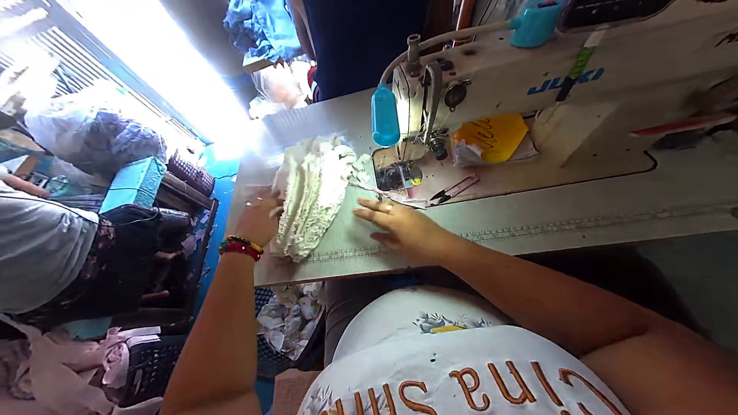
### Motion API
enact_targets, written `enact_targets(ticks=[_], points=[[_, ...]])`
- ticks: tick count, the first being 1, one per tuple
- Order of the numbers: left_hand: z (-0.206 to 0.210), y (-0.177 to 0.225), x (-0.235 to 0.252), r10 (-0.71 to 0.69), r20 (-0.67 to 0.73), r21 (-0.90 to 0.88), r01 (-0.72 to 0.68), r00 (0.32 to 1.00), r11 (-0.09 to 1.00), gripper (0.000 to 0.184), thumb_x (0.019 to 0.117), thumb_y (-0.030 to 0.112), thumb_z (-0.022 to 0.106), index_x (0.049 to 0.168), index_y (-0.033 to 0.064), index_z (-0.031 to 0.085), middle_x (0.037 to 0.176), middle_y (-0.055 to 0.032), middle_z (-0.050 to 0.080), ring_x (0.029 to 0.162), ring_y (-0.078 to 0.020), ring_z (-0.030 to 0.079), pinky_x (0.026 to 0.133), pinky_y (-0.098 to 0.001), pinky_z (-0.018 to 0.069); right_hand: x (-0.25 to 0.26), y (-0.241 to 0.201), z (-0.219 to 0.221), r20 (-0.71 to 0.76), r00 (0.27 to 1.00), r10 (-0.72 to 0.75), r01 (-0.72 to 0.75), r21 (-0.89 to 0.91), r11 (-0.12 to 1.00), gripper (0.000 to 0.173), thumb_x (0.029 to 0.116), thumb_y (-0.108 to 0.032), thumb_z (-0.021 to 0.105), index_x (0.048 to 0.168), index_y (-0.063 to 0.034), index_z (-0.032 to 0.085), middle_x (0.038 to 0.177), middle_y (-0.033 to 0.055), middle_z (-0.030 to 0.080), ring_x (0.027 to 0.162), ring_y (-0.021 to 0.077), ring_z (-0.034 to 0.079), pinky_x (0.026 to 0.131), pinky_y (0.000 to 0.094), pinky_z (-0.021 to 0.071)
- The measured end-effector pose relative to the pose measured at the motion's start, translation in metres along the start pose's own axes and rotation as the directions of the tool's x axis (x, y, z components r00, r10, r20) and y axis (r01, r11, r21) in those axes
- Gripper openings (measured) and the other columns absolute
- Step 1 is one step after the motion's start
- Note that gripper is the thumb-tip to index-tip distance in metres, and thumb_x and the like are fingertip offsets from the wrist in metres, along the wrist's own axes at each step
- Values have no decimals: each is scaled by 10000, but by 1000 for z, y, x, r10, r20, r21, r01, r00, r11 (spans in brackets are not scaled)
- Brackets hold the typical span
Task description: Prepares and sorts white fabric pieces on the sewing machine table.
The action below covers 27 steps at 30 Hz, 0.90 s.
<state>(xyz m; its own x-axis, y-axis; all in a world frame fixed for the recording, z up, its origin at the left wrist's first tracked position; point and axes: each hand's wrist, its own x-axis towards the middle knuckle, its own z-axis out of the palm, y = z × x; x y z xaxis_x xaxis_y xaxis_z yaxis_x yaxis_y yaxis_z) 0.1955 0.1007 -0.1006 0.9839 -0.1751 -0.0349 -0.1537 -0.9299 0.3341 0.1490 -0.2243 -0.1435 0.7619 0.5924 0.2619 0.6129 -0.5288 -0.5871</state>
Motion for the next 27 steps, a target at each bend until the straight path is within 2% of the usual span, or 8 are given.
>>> enact_targets(ticks=[2, 5, 10, 14, 17, 19, 23, 27], points=[[-17, 32, -1, -169, -69, -116, 161, 983, 980, 401, 1082, 225, 509, 1385, -24, 591, 1417, -263, 579, 1345, -442, 529, 1122, -631, 381, -18, 17, -12, -188, 981, 40, -80, -207, 975, 344, 932, 32, 598, 1247, -47, 711, 1295, 160, 683, 1208, 342, 649, 1011, 526, 525], [14, 73, -7, -319, -148, -276, 270, 936, 922, 636, 1052, 331, 563, 1544, -28, 378, 1487, -312, 481, 1371, -467, 483, 1131, -629, 376, -45, 49, -38, -186, 946, 267, -320, -387, 865, 359, 964, 55, 571, 1309, 0, 654, 1377, 233, 611, 1345, 459, 513, 1081, 661, 408], [67, 53, -1, -175, -386, 2, 190, 906, 982, 734, 1025, 436, 555, 1564, -14, 342, 1543, -329, 396, 1367, -535, 446, 1081, -692, 369, -79, 81, -58, -144, 952, 269, -304, -532, 790, 262, 1034, -121, 584, 1240, -13, 703, 1195, 218, 697, 1165, 434, 635, 961, 621, 490], [37, 8, 32, 12, -242, 188, 35, 970, 982, 771, 1008, 409, 604, 1564, -47, 326, 1345, -410, 537, 1283, -629, 469, 1034, -744, 368, -104, 80, -67, -158, 947, 281, -316, -622, 716, 188, 976, -18, 611, 1119, 71, 694, 1078, 287, 686, 1079, 488, 656, 863, 637, 519], [-2, -4, 59, -175, -39, 64, 177, 984, 982, 820, 923, 409, 757, 1539, 1, 400, 1410, -387, 500, 1341, -585, 444, 1091, -731, 344, -116, 84, -79, -246, 866, 436, -494, -560, 665, 129, 972, 18, 601, 1048, 95, 670, 1082, 308, 660, 1102, 519, 627, 839, 658, 523], [-23, -1, 72, -228, 72, 53, 224, 971, 973, 672, 921, 324, 781, 1441, -10, 517, 1378, -351, 547, 1320, -534, 497, 1088, -715, 362, -126, 88, -84, -344, 797, 497, -603, -488, 631, 156, 994, -8, 577, 1048, 108, 667, 1089, 330, 652, 1119, 545, 610, 847, 680, 510], [-30, 28, 58, 29, -1, 141, -29, 1000, 990, 438, 909, 165, 777, 1270, -43, 642, 1319, -335, 566, 1269, -518, 523, 1047, -695, 404, -140, 96, -85, -453, 723, 521, -683, -359, 636, 277, 1055, -134, 535, 1156, 79, 680, 1160, 330, 640, 1173, 549, 572, 955, 696, 455], [-9, 38, 16, 87, 14, 107, -88, 996, 990, 496, 1053, 381, 568, 1407, 34, 567, 1386, -238, 598, 1295, -444, 566, 1063, -660, 426, -140, 97, -83, -424, 761, 490, -640, -373, 672, 300, 1047, -173, 567, 1194, 62, 684, 1162, 328, 642, 1171, 554, 570, 972, 702, 441]])
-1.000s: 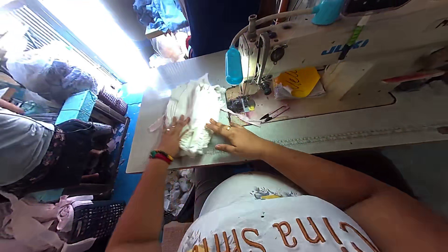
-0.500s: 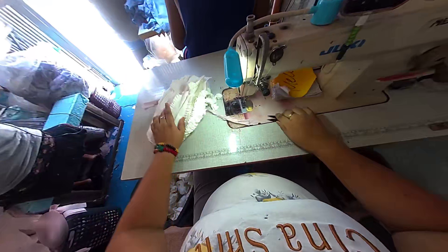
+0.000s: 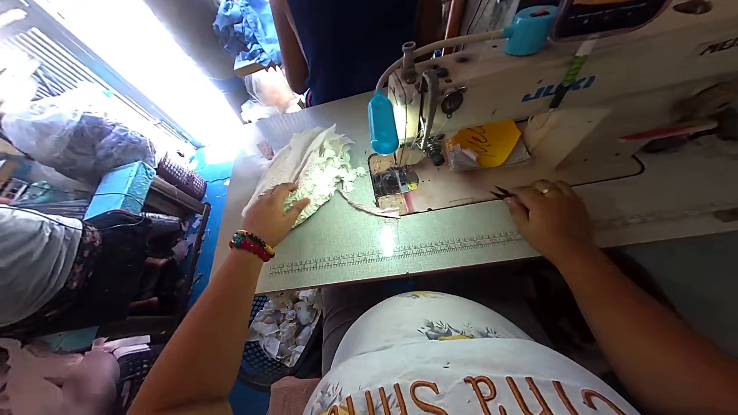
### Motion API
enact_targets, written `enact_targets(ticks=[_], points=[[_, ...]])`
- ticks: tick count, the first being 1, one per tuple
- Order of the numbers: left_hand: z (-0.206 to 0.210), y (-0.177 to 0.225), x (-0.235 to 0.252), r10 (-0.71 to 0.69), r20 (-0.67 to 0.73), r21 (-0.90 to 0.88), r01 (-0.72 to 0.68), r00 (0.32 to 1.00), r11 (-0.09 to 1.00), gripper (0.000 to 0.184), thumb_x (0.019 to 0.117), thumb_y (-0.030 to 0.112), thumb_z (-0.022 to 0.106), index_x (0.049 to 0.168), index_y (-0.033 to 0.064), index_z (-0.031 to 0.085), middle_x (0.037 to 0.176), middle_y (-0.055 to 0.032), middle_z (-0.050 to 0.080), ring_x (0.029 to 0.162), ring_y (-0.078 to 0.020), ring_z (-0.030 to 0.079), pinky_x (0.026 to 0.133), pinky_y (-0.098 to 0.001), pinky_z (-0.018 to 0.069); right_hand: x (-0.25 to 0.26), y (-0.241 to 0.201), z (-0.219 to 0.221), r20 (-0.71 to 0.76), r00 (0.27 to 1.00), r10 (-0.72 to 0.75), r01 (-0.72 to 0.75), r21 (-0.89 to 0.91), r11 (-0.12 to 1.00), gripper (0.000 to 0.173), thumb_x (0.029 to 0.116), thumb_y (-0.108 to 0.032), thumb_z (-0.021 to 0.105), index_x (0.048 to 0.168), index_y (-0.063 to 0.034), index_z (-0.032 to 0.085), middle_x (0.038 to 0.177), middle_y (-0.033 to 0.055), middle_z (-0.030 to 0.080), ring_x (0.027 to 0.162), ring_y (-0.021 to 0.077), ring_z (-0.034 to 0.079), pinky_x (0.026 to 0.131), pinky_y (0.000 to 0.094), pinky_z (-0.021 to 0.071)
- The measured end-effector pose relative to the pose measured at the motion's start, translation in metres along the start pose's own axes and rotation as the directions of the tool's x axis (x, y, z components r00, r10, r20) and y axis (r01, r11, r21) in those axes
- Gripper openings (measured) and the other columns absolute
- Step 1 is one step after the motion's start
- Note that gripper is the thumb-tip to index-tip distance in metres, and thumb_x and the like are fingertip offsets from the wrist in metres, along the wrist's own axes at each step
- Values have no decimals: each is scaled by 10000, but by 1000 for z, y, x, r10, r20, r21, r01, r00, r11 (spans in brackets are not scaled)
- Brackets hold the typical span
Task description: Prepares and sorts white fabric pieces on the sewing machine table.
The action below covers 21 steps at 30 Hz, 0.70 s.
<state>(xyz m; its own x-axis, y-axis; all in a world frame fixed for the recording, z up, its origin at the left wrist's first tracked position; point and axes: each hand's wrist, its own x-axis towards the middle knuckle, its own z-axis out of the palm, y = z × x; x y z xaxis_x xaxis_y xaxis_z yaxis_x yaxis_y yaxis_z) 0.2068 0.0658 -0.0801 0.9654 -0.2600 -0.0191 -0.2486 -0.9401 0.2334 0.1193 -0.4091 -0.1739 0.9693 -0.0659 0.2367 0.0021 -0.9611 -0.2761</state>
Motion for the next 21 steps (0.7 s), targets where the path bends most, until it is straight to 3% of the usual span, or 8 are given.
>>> enact_targets(ticks=[3, 5, 7, 9, 12, 14, 18, 21], points=[[8, -7, -9, -139, -117, -192, 115, 983, 975, 381, 1108, 213, 449, 1385, 8, 612, 1344, -246, 641, 1288, -421, 592, 1103, -614, 408, 3, -3, -1, 24, 1000, -7, 7, 11, 1000, 304, 1044, -172, 572, 1214, 57, 676, 1205, 334, 629, 1205, 560, 550, 996, 705, 420], [6, -11, -4, -336, -130, -429, 253, 933, 867, 384, 1113, 213, 434, 1311, -48, 636, 1278, -272, 653, 1240, -379, 609, 1082, -569, 420, 3, -10, -1, -2, 1000, -7, 7, 45, 999, 303, 1034, -172, 590, 1212, 55, 680, 1224, 338, 619, 1203, 562, 548, 1001, 710, 412], [1, -19, 3, -417, -139, -547, 281, 898, 788, 390, 1109, 249, 429, 1211, -36, 675, 1172, -232, 677, 1120, -301, 636, 1008, -530, 455, 0, -20, -1, -72, 997, -37, 43, 97, 994, 296, 1020, -159, 586, 1195, 55, 690, 1224, 334, 618, 1181, 559, 556, 985, 706, 420], [-9, -22, 8, -344, -147, -448, 247, 927, 859, 379, 1112, 255, 428, 1162, -14, 691, 1108, -207, 696, 1062, -296, 656, 975, -527, 477, -3, -35, -2, -163, 983, -89, 115, 159, 981, 293, 1007, -152, 570, 1173, 50, 702, 1186, 319, 634, 1138, 541, 581, 952, 684, 446], [-21, -13, 9, -236, 8, -273, 229, 972, 934, 464, 1106, 334, 452, 1294, -51, 629, 1215, -308, 650, 1185, -455, 613, 1034, -658, 415, -5, -62, -6, -255, 946, -202, 260, 221, 940, 303, 997, -190, 561, 1119, 35, 722, 1099, 274, 672, 1056, 483, 627, 894, 615, 502], [-18, -8, 10, -256, 48, -213, 261, 965, 942, 414, 1099, 286, 487, 1286, -45, 652, 1213, -303, 666, 1186, -465, 619, 1036, -663, 420, -5, -78, -7, -261, 928, -268, 332, 249, 910, 301, 990, -197, 561, 1106, 19, 736, 1083, 247, 686, 1053, 446, 640, 905, 590, 513], [-15, -12, 12, -388, -79, -304, 349, 918, 887, 375, 1088, 271, 515, 1216, -40, 682, 1151, -283, 682, 1130, -427, 636, 1005, -634, 436, -4, -101, -3, -257, 895, -365, 430, 277, 859, 300, 981, -221, 550, 1069, -24, 759, 1067, 187, 706, 1010, 370, 656, 878, 513, 534], [-20, -16, 11, -483, -212, -483, 339, 849, 807, 384, 1009, 289, 662, 1199, -44, 660, 1129, -258, 677, 1080, -364, 647, 987, -589, 464, 1, -115, 3, -265, 857, -441, 505, 261, 823, 277, 964, -211, 568, 1039, -35, 768, 1039, 170, 717, 997, 360, 668, 848, 488, 553]])
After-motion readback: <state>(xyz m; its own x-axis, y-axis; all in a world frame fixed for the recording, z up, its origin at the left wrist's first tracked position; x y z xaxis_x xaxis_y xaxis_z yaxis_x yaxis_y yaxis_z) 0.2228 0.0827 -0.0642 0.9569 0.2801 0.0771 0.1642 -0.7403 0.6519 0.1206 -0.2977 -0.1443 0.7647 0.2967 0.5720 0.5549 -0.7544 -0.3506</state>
